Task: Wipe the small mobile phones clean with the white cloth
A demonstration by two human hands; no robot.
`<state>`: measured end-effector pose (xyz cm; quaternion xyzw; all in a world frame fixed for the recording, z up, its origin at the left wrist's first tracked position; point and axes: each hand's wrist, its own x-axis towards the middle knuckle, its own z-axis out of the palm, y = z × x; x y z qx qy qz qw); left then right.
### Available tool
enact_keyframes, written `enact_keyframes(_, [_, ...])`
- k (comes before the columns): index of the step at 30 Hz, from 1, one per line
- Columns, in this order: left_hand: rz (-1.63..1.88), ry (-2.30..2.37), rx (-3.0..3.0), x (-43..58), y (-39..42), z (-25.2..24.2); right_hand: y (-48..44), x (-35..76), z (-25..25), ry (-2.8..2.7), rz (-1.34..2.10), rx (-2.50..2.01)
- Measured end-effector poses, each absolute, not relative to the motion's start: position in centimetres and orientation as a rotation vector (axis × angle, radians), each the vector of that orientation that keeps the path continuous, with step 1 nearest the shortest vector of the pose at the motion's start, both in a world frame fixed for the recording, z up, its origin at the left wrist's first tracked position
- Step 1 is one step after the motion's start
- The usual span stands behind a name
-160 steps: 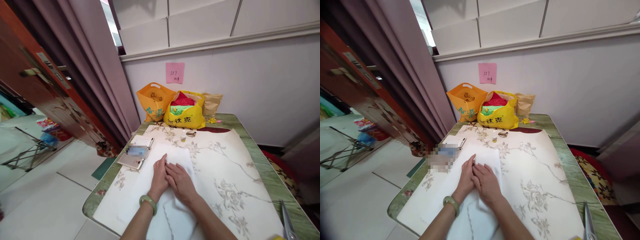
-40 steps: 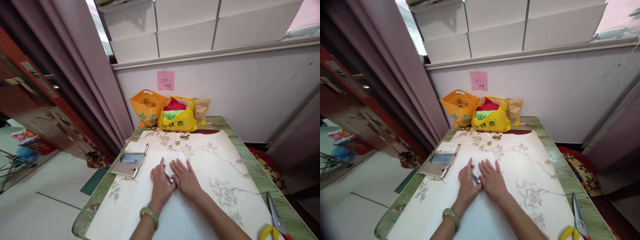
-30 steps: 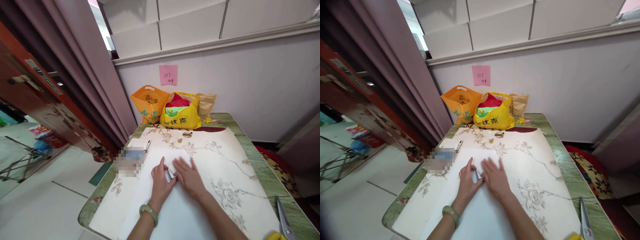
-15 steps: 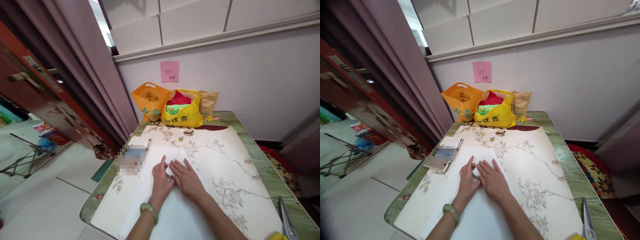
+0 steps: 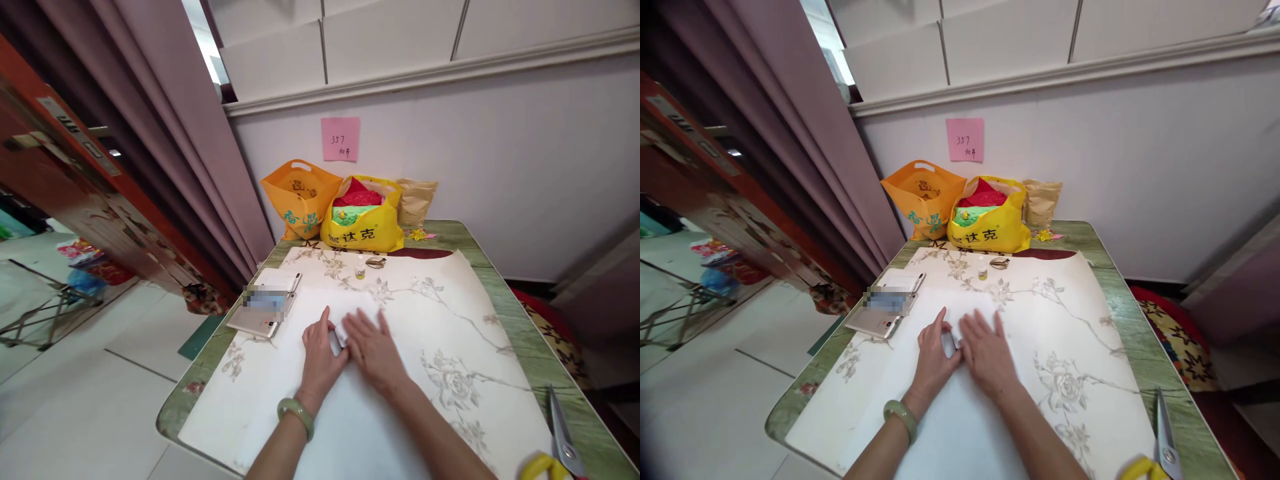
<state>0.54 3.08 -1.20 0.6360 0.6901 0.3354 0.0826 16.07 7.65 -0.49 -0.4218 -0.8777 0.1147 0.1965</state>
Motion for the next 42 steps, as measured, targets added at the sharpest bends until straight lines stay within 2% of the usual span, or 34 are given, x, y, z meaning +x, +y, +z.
enact_keyframes(2, [1.003, 2.059, 1.908, 0.5, 3.1, -1.2, 7.7, 16.0, -0.6, -2.519, 0.352, -1.071])
enact_keyframes(6, [0.993, 2.071, 1.921, 0.4, 3.1, -1.4, 7.5, 15.8, -0.9, -2.343, 0.229, -1.407])
enact_keyframes(11, [0.983, 2.025, 1.963, 0.1, 3.2, -1.4, 7.1, 15.6, -0.4, -2.584, 0.353, -1.015])
enact_keyframes(16, [0.992, 2.051, 1.936, 0.2, 3.2, -1.3, 7.6, 16.4, 0.3, -2.423, 0.391, -1.258])
enact_keyframes(20, [1.002, 2.029, 1.935, 0.2, 3.2, -1.4, 7.0, 16.3, 0.8, -2.444, 0.639, -0.842])
enact_keyframes(22, [1.005, 2.045, 1.921, 0.2, 3.3, -1.4, 7.0, 16.4, 0.6, -2.299, 0.76, -0.773])
enact_keyframes(24, [0.998, 2.047, 1.92, 0.2, 3.3, -1.3, 7.4, 16.9, 0.0, -2.03, 0.709, -0.945])
enact_keyframes(27, [0.974, 2.009, 1.926, 0.3, 3.3, -0.8, 8.4, 17.5, -1.4, -1.796, 0.436, -1.244])
enact_keyframes(33, [0.894, 1.808, 1.997, 0.5, 2.8, 0.4, 8.9, 17.2, -2.5, -2.111, 0.196, -1.312])
enact_keyframes(36, [0.898, 1.805, 1.98, 0.5, 2.8, 0.4, 8.2, 16.8, -1.9, -2.166, 0.208, -1.275])
enact_keyframes(40, [0.897, 1.865, 1.961, 0.5, 2.8, -0.2, 7.7, 16.8, -1.5, -2.378, 0.364, -0.996])
enact_keyframes(42, [0.899, 1.889, 1.955, 0.5, 2.8, -0.5, 7.8, 17.1, -1.7, -2.375, 0.363, -1.071])
